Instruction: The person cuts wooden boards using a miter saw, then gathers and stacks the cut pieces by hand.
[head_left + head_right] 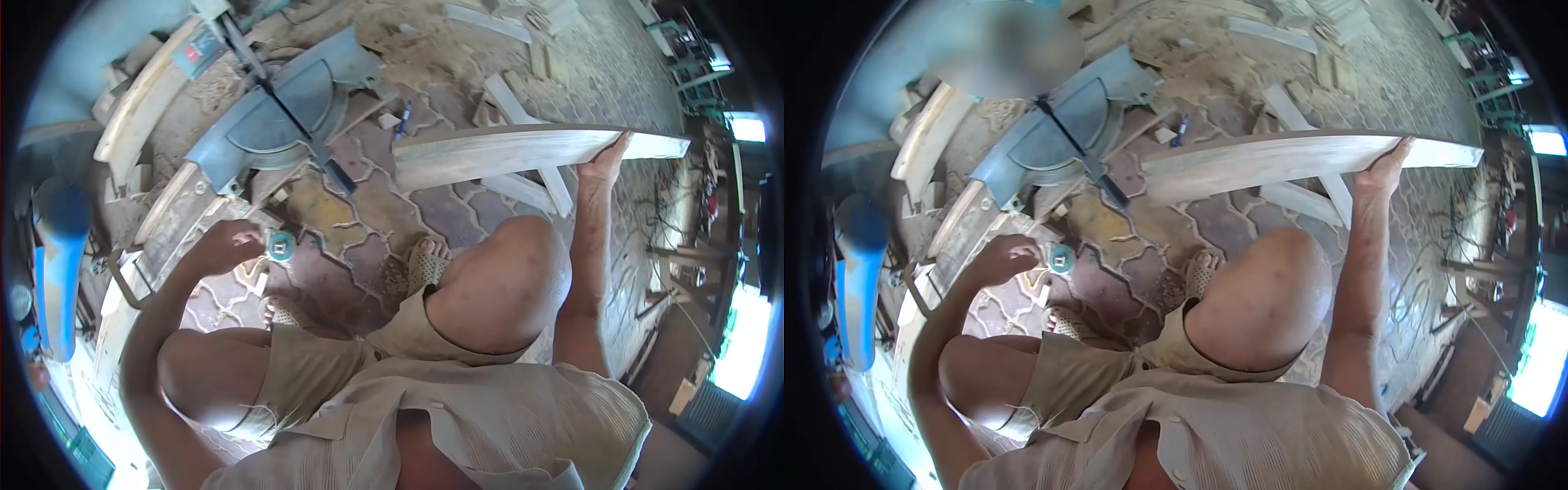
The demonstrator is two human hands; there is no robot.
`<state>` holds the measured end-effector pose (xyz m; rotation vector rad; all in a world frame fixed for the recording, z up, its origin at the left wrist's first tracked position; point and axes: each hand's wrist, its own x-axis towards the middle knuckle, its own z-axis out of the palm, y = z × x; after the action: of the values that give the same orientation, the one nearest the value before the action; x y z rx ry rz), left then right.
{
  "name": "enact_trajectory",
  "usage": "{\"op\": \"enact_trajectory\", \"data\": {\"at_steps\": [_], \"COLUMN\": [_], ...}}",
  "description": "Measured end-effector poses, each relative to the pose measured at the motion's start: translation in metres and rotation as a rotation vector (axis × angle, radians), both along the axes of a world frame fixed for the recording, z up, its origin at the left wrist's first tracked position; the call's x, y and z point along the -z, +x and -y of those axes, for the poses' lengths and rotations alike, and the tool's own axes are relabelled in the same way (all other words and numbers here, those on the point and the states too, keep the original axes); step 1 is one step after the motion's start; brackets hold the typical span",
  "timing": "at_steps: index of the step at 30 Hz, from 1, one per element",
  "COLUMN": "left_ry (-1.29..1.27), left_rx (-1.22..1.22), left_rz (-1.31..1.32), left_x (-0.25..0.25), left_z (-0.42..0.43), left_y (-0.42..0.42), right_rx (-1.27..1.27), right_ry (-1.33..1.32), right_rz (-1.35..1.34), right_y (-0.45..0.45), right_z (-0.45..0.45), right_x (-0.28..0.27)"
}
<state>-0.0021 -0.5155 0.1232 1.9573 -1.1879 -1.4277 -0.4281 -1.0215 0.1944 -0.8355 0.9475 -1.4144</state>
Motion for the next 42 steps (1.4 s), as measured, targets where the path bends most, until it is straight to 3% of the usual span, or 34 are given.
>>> {"op": "enact_trajectory", "data": {"at_steps": [2,3,5,7,8,11,12,14,15,16,17,18,20,24,28,30,34,36,40,42], "left_ry": [0.038,0.102,0.220,0.306,0.321,0.217,0.231,0.137,0.100,0.112,-0.037,-0.181,-0.135,-0.167,-0.082,0.099,0.255,0.212,-0.024,-0.251], "left_rx": [0.119,0.048,-0.269,-0.380,-0.405,-0.534,-0.536,-0.558,-0.612,-0.619,-0.615,-0.599,-0.577,-0.575,-0.762,-0.758,-0.791,-0.836,-0.942,-1.080], "left_rz": [0.008,-0.144,-0.819,-1.156,-1.152,-1.482,-1.490,-1.498,-1.459,-1.454,-1.168,-0.876,-0.823,-0.839,-0.772,-0.722,-0.592,-0.604,-0.632,-0.590], "left_x": [-0.012,-0.006,-0.013,-0.009,-0.010,-0.003,0.002,0.012,-0.012,-0.005,0.007,0.014,0.008,0.016,0.032,0.041,0.047,0.057,0.074,0.085], "left_z": [0.021,0.026,0.050,0.066,0.070,0.084,0.081,0.072,0.081,0.084,0.088,0.093,0.098,0.091,0.071,0.062,0.068,0.075,0.109,0.132], "left_y": [-0.007,-0.014,-0.038,-0.060,-0.074,-0.098,-0.099,-0.100,-0.101,-0.097,-0.089,-0.080,-0.057,-0.032,-0.016,-0.008,-0.020,-0.020,-0.004,0.011], "right_rx": [-0.074,-0.124,-0.136,-0.156,-0.151,-0.181,-0.187,-0.137,-0.672,-1.201,-0.839,-0.841,-0.502,-0.690,-0.699,-0.644,-0.656,-0.769,-0.738,-0.878], "right_ry": [0.035,0.024,0.076,0.089,0.082,0.165,0.185,0.117,-0.004,-0.141,0.028,0.035,0.433,0.558,0.543,0.529,0.502,0.441,0.512,0.573], "right_rz": [0.068,0.103,0.133,0.138,0.125,0.122,0.137,0.123,0.493,0.872,0.712,0.720,0.320,0.249,0.248,0.121,0.109,0.125,0.062,-0.045], "right_y": [0.026,0.041,0.080,0.096,0.098,0.112,0.114,0.097,0.086,0.081,0.086,0.089,0.099,0.094,0.104,0.108,0.125,0.140,0.196,0.228], "right_z": [-0.001,-0.008,-0.044,-0.047,-0.047,-0.062,-0.070,-0.047,-0.035,-0.032,-0.061,-0.076,-0.087,-0.076,-0.078,-0.080,-0.076,-0.063,-0.010,0.032], "right_x": [0.026,0.039,0.041,0.071,0.092,0.109,0.107,0.169,0.203,0.223,0.198,0.197,0.194,0.224,0.230,0.235,0.232,0.221,0.192,0.189]}}
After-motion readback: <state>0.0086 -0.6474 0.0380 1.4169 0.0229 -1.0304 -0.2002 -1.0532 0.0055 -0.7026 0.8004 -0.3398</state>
